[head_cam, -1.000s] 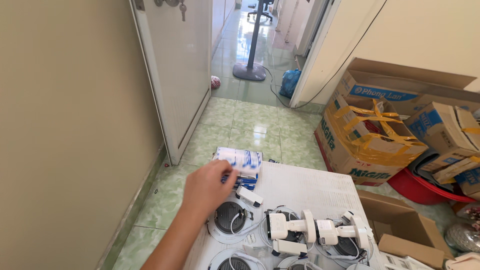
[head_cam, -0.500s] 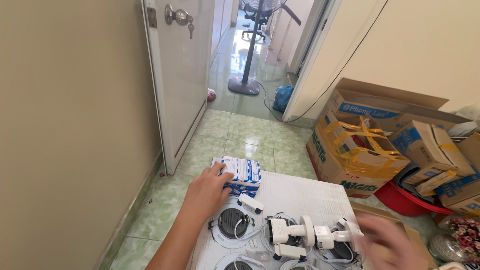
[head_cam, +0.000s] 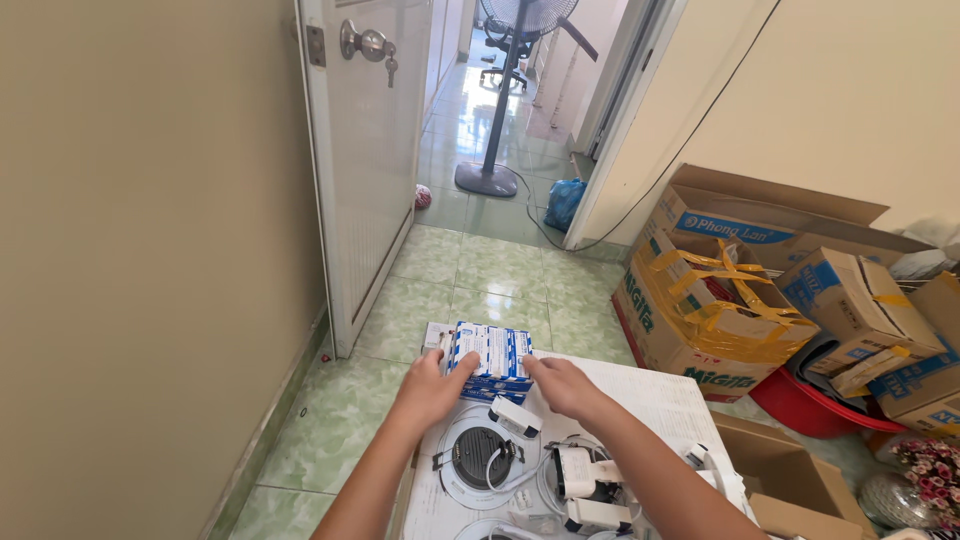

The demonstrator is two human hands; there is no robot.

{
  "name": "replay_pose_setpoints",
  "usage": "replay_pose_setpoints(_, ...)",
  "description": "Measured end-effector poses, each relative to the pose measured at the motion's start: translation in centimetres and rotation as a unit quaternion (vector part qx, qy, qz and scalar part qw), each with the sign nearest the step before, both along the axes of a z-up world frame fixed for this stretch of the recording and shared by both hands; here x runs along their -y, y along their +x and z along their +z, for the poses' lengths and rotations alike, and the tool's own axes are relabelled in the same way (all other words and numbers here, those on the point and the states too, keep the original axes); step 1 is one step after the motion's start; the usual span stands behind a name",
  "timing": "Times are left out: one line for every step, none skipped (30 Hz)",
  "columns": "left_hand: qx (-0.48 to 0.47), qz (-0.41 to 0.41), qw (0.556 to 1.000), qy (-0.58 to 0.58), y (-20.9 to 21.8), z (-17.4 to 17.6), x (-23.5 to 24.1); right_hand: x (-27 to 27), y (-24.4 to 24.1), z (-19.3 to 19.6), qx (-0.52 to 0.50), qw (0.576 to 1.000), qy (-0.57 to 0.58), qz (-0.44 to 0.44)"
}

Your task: The person assembles white electrical switch components by hand, inserting switches into a plastic frame and organizing them in a small blue and white box.

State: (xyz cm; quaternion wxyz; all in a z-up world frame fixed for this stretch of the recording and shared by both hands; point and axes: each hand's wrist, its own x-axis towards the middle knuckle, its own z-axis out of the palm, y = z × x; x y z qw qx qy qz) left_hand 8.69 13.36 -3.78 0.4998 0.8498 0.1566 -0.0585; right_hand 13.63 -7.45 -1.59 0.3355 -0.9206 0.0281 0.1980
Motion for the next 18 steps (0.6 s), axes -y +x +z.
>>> replay_pose_setpoints(-0.049,0.004,0.999,-0.015,0.0,0.4,0.2,-0.5,0.2,-0.1,-0.021,1.0,-0.004,-0.012)
replay_pose_setpoints(-0.051,0.004,0.999,-0.016,0.3,0.1,0.7,-0.7,0.5,-0.7,-0.023,1.0,-0.005,-0.011)
replay_pose_setpoints(-0.057,0.008,0.998,0.01,0.6,-0.2,1.0,-1.0,0.9,-1.3,-0.042,0.999,0.017,-0.011)
replay_pose_setpoints(-0.063,0.012,0.997,0.037,0.9,-0.5,1.3,-1.3,1.3,-1.8,-0.061,0.997,0.039,-0.011)
replay_pose_setpoints(-0.066,0.014,0.997,0.037,1.9,-1.9,1.4,-1.5,1.2,-1.8,-0.064,0.997,0.039,-0.009)
replay_pose_setpoints(-0.056,0.014,0.998,0.01,2.9,-3.3,1.5,-1.6,1.2,-1.7,-0.07,0.995,0.062,-0.031)
replay_pose_setpoints(-0.046,0.013,0.999,-0.016,3.9,-4.8,1.7,-1.7,1.0,-1.7,-0.076,0.992,0.086,-0.054)
replay_pose_setpoints(-0.049,0.014,0.999,-0.016,3.4,-3.9,1.5,-2.1,0.9,-1.5,-0.079,0.992,0.086,-0.053)
replay_pose_setpoints(-0.056,0.022,0.997,-0.046,2.9,-3.1,1.4,-2.3,0.6,-1.4,-0.074,0.991,0.095,-0.061)
replay_pose_setpoints(-0.063,0.031,0.995,-0.076,2.4,-2.4,1.3,-2.6,0.3,-1.2,-0.068,0.99,0.104,-0.069)
replay_pose_setpoints(-0.067,0.033,0.994,-0.075,2.2,-2.1,1.3,-2.9,0.0,-1.0,-0.073,0.989,0.104,-0.068)
replay_pose_setpoints(-0.059,0.063,0.989,-0.116,2.0,-1.8,1.2,-3.4,-0.3,-0.7,-0.051,0.989,0.112,-0.081)
replay_pose_setpoints(-0.049,0.096,0.982,-0.156,1.9,-1.4,0.9,-4.0,-0.4,-0.4,-0.029,0.988,0.12,-0.091)
replay_pose_setpoints(-0.051,0.1,0.982,-0.155,1.8,-1.5,1.0,-3.9,0.3,-1.2,-0.033,0.988,0.12,-0.088)
replay_pose_setpoints(-0.018,0.126,0.975,-0.18,1.6,-1.8,1.0,-3.8,0.9,-2.1,0.013,0.993,0.098,-0.066)
replay_pose_setpoints(0.016,0.151,0.967,-0.204,1.2,-2.1,1.0,-3.8,1.3,-3.1,0.058,0.994,0.077,-0.044)
replay_pose_setpoints(0.007,0.16,0.966,-0.202,0.4,-1.6,0.8,-4.5,-0.1,-1.4,0.048,0.995,0.077,-0.038)
replay_pose_setpoints(0.043,0.179,0.959,-0.217,-0.4,-1.2,0.6,-5.2,-1.4,0.2,0.045,0.992,0.104,-0.045)
